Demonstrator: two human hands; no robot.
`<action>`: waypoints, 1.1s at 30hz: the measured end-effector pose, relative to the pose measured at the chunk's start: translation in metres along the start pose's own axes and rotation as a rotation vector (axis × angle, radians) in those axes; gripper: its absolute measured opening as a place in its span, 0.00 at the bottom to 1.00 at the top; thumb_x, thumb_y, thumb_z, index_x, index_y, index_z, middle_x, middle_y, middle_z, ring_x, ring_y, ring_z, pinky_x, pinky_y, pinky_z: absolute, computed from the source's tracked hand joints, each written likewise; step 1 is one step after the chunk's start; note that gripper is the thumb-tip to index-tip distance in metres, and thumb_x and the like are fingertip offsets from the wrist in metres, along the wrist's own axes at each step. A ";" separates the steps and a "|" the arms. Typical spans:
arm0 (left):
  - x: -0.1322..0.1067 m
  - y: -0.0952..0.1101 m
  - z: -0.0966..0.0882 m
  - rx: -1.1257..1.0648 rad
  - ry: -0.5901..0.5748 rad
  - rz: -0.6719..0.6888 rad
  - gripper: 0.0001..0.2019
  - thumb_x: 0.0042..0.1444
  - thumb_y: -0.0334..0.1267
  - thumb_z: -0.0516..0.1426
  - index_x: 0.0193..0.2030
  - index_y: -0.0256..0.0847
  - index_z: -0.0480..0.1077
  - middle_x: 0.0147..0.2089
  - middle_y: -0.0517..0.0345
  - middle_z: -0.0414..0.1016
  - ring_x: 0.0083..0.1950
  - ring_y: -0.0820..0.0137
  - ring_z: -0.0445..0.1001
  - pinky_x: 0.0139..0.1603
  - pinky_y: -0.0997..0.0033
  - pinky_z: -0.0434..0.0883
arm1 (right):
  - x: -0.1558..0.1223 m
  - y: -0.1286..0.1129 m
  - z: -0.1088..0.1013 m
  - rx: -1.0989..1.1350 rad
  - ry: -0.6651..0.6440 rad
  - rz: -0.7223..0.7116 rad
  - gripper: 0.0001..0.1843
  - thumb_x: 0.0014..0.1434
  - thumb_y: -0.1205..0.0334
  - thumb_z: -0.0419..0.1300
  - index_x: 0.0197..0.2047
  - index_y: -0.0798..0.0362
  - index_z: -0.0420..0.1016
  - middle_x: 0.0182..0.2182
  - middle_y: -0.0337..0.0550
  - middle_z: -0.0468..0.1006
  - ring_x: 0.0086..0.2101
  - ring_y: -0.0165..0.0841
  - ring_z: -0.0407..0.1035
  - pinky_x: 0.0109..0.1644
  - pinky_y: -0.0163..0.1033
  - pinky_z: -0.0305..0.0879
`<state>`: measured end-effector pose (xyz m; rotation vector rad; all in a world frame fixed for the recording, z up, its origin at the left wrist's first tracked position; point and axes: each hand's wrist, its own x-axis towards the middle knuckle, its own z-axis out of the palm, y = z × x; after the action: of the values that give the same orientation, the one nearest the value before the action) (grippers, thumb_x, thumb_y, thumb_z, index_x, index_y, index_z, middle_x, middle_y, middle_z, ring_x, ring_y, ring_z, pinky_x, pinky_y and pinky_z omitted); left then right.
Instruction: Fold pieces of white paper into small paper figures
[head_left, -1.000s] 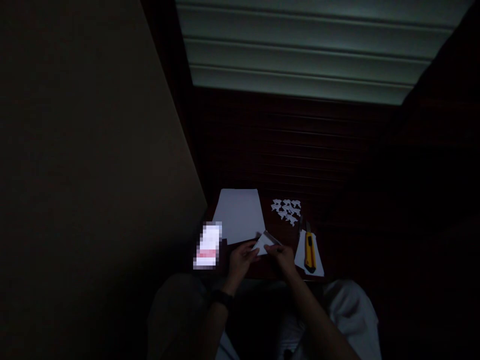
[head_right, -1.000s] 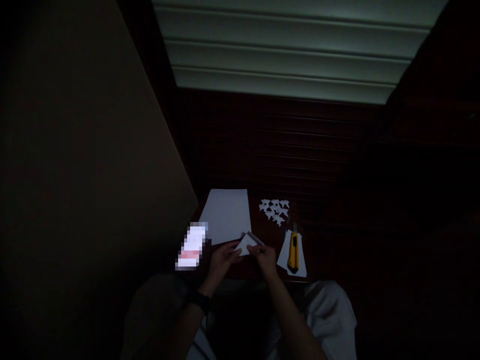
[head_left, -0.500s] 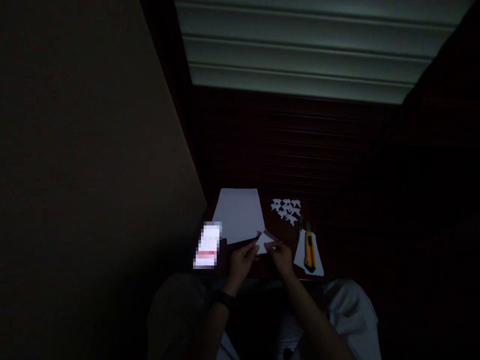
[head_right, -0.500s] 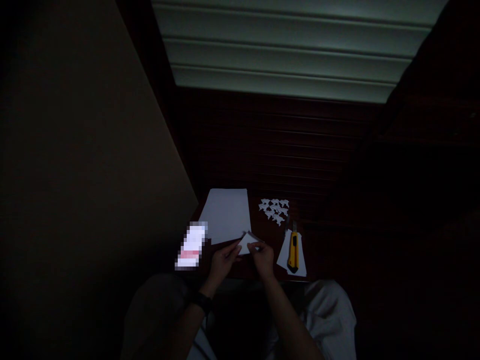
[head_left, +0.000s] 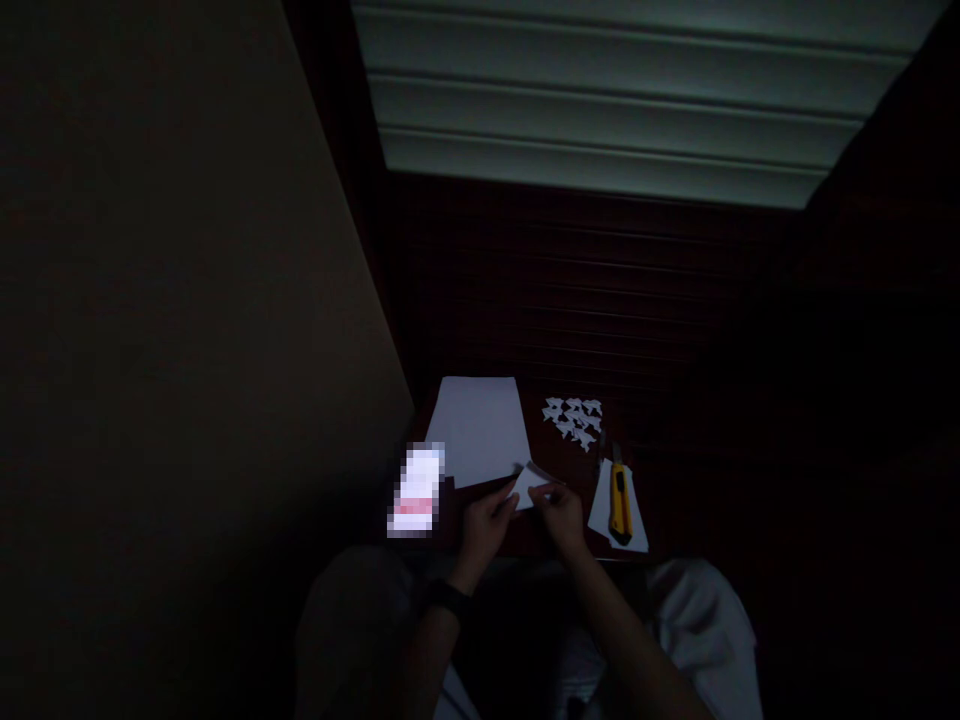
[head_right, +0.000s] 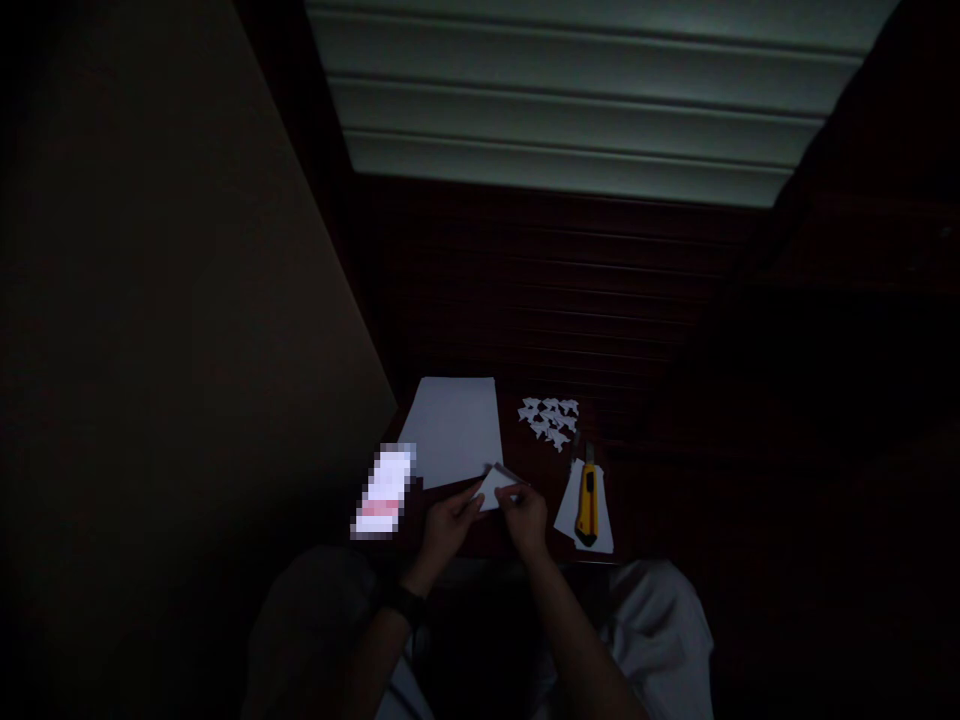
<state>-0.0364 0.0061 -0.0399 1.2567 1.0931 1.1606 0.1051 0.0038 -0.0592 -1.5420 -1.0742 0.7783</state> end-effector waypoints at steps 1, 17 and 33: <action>0.000 0.000 -0.001 0.013 0.007 0.002 0.18 0.47 0.41 0.57 0.45 0.38 0.71 0.45 0.54 0.74 0.44 0.60 0.72 0.42 0.61 0.72 | 0.000 -0.001 -0.001 -0.006 -0.001 -0.003 0.13 0.46 0.52 0.59 0.26 0.55 0.75 0.25 0.43 0.76 0.27 0.34 0.68 0.34 0.36 0.60; 0.001 -0.004 0.002 -0.117 0.038 -0.106 0.20 0.43 0.39 0.61 0.45 0.37 0.71 0.41 0.53 0.76 0.40 0.63 0.75 0.42 0.62 0.72 | 0.005 0.006 -0.001 0.073 0.100 0.084 0.17 0.44 0.50 0.59 0.27 0.57 0.75 0.26 0.45 0.77 0.28 0.35 0.68 0.34 0.36 0.60; 0.003 -0.010 -0.001 -0.189 0.095 -0.106 0.18 0.44 0.43 0.60 0.39 0.31 0.73 0.34 0.49 0.77 0.36 0.62 0.76 0.36 0.62 0.75 | -0.003 -0.007 -0.008 0.211 -0.012 0.113 0.19 0.43 0.47 0.60 0.27 0.56 0.76 0.24 0.42 0.76 0.28 0.35 0.68 0.31 0.36 0.61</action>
<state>-0.0369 0.0091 -0.0497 0.9954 1.0793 1.2217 0.1098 -0.0018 -0.0508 -1.4282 -0.8895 0.9482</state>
